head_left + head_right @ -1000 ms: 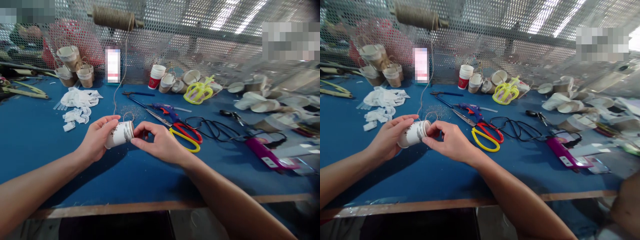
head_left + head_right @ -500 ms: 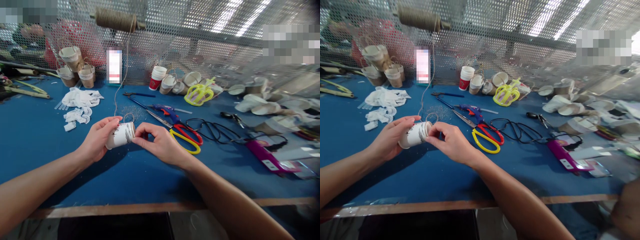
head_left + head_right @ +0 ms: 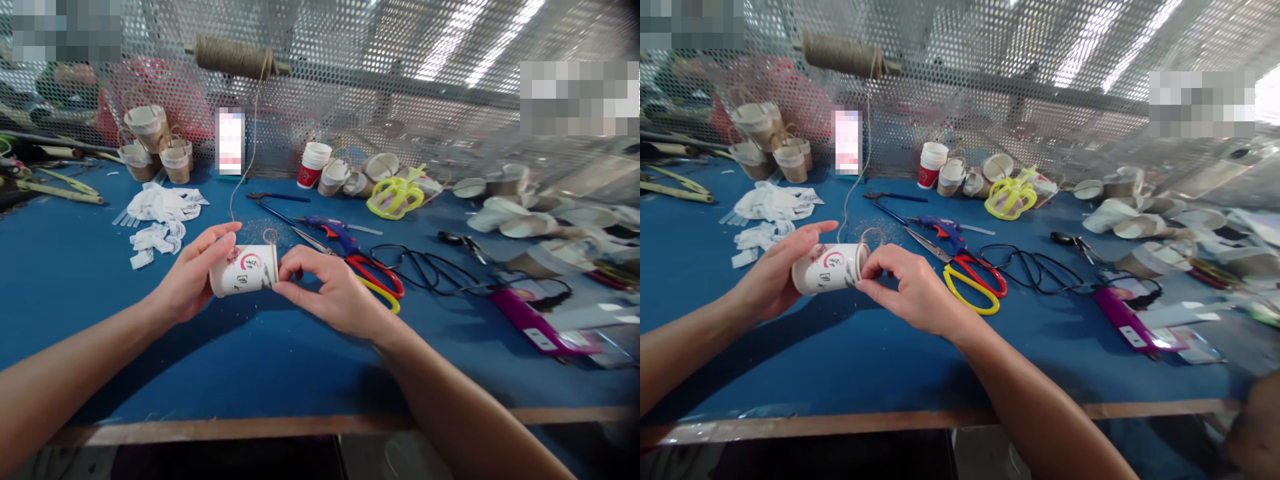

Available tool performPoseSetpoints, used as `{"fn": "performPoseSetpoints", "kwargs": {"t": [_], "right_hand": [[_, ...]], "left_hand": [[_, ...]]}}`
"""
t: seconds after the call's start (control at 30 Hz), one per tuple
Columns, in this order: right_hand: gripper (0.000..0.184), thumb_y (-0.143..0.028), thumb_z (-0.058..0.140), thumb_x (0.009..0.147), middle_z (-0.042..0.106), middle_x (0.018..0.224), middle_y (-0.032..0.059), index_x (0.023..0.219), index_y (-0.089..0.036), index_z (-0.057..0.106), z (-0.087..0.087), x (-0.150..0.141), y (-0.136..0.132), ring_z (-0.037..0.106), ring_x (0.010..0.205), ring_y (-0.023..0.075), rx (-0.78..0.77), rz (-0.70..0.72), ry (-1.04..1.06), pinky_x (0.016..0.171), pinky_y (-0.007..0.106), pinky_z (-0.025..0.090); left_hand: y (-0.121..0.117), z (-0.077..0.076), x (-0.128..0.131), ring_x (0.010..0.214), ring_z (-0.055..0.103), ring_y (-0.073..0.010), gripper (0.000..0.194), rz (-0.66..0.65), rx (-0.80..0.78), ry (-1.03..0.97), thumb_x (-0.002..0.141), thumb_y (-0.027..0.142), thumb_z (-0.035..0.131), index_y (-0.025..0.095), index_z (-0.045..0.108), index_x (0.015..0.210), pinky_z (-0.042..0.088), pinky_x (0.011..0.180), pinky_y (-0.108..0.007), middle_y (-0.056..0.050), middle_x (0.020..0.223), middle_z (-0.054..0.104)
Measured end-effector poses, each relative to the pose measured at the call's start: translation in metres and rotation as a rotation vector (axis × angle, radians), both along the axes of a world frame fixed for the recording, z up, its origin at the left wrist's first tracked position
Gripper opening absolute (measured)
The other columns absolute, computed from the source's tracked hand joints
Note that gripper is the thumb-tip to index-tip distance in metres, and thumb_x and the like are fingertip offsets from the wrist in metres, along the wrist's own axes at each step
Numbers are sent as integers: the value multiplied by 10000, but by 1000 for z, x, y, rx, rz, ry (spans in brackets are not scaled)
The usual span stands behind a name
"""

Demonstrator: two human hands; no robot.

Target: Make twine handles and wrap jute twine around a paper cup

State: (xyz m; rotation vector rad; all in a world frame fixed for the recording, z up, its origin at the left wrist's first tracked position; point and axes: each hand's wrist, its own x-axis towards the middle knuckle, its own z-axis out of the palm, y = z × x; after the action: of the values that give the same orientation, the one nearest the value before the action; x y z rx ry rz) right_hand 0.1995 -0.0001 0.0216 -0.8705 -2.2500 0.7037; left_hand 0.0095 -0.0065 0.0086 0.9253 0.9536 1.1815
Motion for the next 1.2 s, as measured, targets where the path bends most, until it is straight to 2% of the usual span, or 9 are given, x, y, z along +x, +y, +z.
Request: {"fn": "performPoseSetpoints", "kwargs": {"t": [0.1, 0.2, 0.4, 0.53, 0.63, 0.73, 0.83, 0.97, 1.2], "right_hand": [[71, -207, 558, 794, 585, 787, 34, 728, -181, 551, 1, 2, 2, 521, 769, 139, 37, 67, -70, 721, 287, 420], [114, -266, 623, 748, 604, 773, 29, 711, -175, 565, 3, 3, 5, 538, 742, 138, -73, 66, -79, 704, 278, 425], [245, -358, 478, 833, 582, 684, 14, 714, -164, 570, 2, 7, 13, 495, 616, 110, -159, -296, 106, 571, 247, 398], [275, -407, 508, 808, 573, 659, 11, 718, -151, 553, -3, 8, 17, 506, 574, 96, -392, -272, 192, 524, 235, 408], [246, -388, 541, 792, 568, 621, -9, 732, -149, 539, -4, 7, 16, 507, 520, 73, -582, -231, 303, 482, 213, 404], [158, -289, 607, 746, 577, 582, -27, 776, -150, 541, -3, 5, 15, 519, 490, 63, -753, -189, 405, 458, 192, 402], [139, -197, 636, 704, 573, 541, -43, 790, -147, 541, -3, 2, 13, 508, 457, 49, -863, -214, 451, 452, 177, 400], [146, -154, 645, 683, 567, 534, -53, 789, -146, 545, -2, -1, 8, 504, 454, 43, -839, -229, 449, 458, 173, 403], [131, -159, 634, 706, 556, 517, -60, 801, -143, 545, -1, -4, 6, 515, 472, 50, -791, -191, 344, 485, 182, 422]], "left_hand": [[3, 1, -4, 471, 548, -95, 439, -136, -29, 11, 741, 331, 617, 198, 513, 1147, 422, 404, -171, -12, 695, 620], [2, -3, -4, 535, 576, -92, 375, -162, 50, 52, 730, 270, 640, 199, 556, 1089, 454, 474, -164, -12, 735, 639], [-9, -4, 0, 693, 605, -132, 298, -131, 317, 325, 705, 225, 657, 191, 642, 1000, 479, 602, -192, -57, 938, 675], [-14, -7, 0, 662, 589, -134, 322, -117, 519, 523, 706, 195, 641, 193, 648, 1028, 459, 577, -199, -74, 977, 672], [-15, -10, -1, 642, 588, -127, 340, -115, 589, 572, 724, 182, 620, 204, 633, 1063, 461, 584, -201, -70, 975, 674], [-15, -12, -1, 590, 585, -117, 357, -145, 611, 610, 725, 175, 617, 215, 628, 1079, 457, 562, -196, -56, 891, 688], [-14, -12, -2, 669, 608, -137, 410, -186, 612, 623, 718, 177, 628, 236, 603, 1122, 469, 619, -203, -51, 897, 685], [-11, -8, -3, 657, 590, -139, 484, -228, 469, 526, 728, 241, 629, 245, 532, 1202, 469, 577, -200, -45, 883, 670], [-7, -6, -2, 591, 544, -122, 361, -268, 358, 610, 757, 364, 579, 164, 602, 1057, 437, 509, -191, -56, 818, 661]]}}
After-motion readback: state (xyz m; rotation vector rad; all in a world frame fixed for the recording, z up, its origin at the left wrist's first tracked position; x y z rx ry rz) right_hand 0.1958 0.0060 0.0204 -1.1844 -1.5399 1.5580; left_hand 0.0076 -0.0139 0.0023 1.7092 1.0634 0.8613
